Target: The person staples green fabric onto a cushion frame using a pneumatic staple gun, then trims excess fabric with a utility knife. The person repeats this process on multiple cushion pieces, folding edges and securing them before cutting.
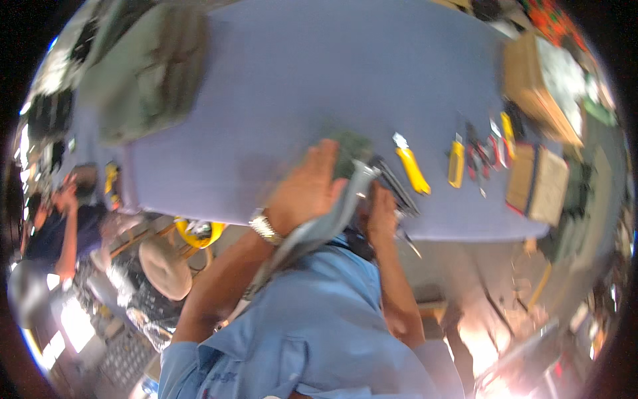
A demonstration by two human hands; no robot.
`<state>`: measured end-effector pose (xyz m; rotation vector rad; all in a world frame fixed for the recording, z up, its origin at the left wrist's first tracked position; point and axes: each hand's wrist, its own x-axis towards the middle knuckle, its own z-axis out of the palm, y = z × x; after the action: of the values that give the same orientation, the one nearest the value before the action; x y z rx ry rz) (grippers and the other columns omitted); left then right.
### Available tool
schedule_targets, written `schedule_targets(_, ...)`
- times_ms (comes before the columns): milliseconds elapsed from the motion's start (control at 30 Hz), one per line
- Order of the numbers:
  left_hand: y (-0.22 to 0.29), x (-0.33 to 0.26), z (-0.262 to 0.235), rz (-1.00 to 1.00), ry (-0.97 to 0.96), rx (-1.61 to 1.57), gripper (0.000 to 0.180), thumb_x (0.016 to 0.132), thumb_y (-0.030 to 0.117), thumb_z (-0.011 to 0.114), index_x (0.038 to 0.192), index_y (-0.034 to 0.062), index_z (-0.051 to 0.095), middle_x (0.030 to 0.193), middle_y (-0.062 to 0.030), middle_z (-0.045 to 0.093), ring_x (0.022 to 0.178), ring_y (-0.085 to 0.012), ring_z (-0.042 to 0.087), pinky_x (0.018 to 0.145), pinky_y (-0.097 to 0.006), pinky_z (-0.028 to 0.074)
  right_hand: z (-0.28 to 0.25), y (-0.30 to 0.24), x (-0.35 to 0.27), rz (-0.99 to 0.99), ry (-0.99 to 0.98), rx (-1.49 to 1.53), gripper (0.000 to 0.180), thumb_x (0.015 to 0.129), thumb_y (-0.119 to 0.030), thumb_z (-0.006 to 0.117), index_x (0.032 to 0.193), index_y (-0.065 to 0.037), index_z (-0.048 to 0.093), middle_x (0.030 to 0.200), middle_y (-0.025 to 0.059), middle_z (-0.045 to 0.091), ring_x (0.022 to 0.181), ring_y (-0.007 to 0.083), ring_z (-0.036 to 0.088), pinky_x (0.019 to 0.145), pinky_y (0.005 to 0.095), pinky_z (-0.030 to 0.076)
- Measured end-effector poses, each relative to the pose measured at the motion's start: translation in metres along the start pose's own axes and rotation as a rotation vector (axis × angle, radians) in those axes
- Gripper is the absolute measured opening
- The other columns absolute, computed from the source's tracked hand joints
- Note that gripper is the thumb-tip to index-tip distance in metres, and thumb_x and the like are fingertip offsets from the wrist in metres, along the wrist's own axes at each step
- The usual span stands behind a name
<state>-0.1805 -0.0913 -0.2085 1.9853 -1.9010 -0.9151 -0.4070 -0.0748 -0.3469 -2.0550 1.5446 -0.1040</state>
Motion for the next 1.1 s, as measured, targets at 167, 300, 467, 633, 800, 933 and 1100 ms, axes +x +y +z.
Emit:
schedule_targets(167,-0.006,0.008,0.008,-0.04,-0.085,-0.032,0.077,0.103,0.04,0.053,0.16,-0.0032,0.024,0.166,-0.0275,0.028,0.15,-0.0498,0.033,0.113,-0.067,0.037,0.005,0.028,0.021,0.058,0.016,0.475,0.082,0.075,0.006,0.077,0.149,-0.003,0.043,0.146,0.0205,0.055,0.132,0.0376,0.058,0.11,0.0451,0.047)
schedule_targets(300,-0.002,-0.003,0.004,-0.074,-0.087,0.016,0.078,0.104,0.041,0.053,0.161,-0.0014,0.022,0.167,-0.0251,0.026,0.151,-0.047,0.033,0.111,-0.066,0.042,-0.073,0.025,0.018,0.09,-0.043,0.662,0.068,0.08,0.001,0.071,0.145,0.001,0.049,0.134,0.0164,0.063,0.122,0.0276,0.062,0.106,0.0382,0.048)
schedule_targets(467,0.001,-0.002,0.014,-0.085,-0.074,0.006,0.077,0.104,0.04,0.054,0.161,-0.0005,0.021,0.167,-0.025,0.027,0.151,-0.0454,0.034,0.109,-0.066,0.045,-0.186,-0.026,-0.002,0.173,0.08,0.663,0.068,0.082,-0.005,0.075,0.145,0.004,0.051,0.123,0.0148,0.065,0.11,0.0249,0.066,0.097,0.0371,0.052)
schedule_targets(633,0.003,0.003,0.017,-0.076,-0.057,0.018,0.077,0.104,0.037,0.055,0.162,0.0005,0.021,0.167,-0.0246,0.028,0.15,-0.0448,0.036,0.109,-0.066,0.045,-0.241,-0.1,-0.004,-0.52,0.153,0.401,0.062,0.083,0.001,0.071,0.142,0.005,0.054,0.128,0.0169,0.063,0.116,0.0244,0.063,0.103,0.0376,0.049)
schedule_targets(800,-0.001,-0.001,0.023,-0.069,-0.023,0.017,0.077,0.103,0.036,0.057,0.162,0.001,0.021,0.167,-0.024,0.028,0.15,-0.0442,0.037,0.109,-0.066,0.044,-0.199,-0.105,0.002,-0.306,-0.103,0.668,0.061,0.081,0.007,0.069,0.14,0.002,0.058,0.128,0.0175,0.066,0.119,0.0229,0.064,0.104,0.0368,0.049)
schedule_targets(933,0.001,-0.005,0.019,-0.084,-0.07,0.003,0.078,0.102,0.035,0.058,0.162,0.0012,0.021,0.168,-0.0233,0.027,0.151,-0.0436,0.034,0.11,-0.066,0.043,-0.164,-0.09,0.003,-0.264,-0.077,0.631,0.059,0.08,0.006,0.073,0.138,0.002,0.059,0.123,0.0142,0.068,0.113,0.021,0.066,0.1,0.0349,0.051)
schedule_targets(1100,0.001,-0.005,0.016,-0.113,-0.099,0.002,0.082,0.1,0.039,0.06,0.162,0.0007,0.022,0.169,-0.0219,0.024,0.153,-0.0439,0.031,0.112,-0.066,0.041,-0.15,-0.07,0.001,-0.209,-0.019,0.732,0.057,0.08,-0.001,0.077,0.134,0.005,0.06,0.123,0.0169,0.068,0.111,0.0241,0.067,0.101,0.0362,0.05)
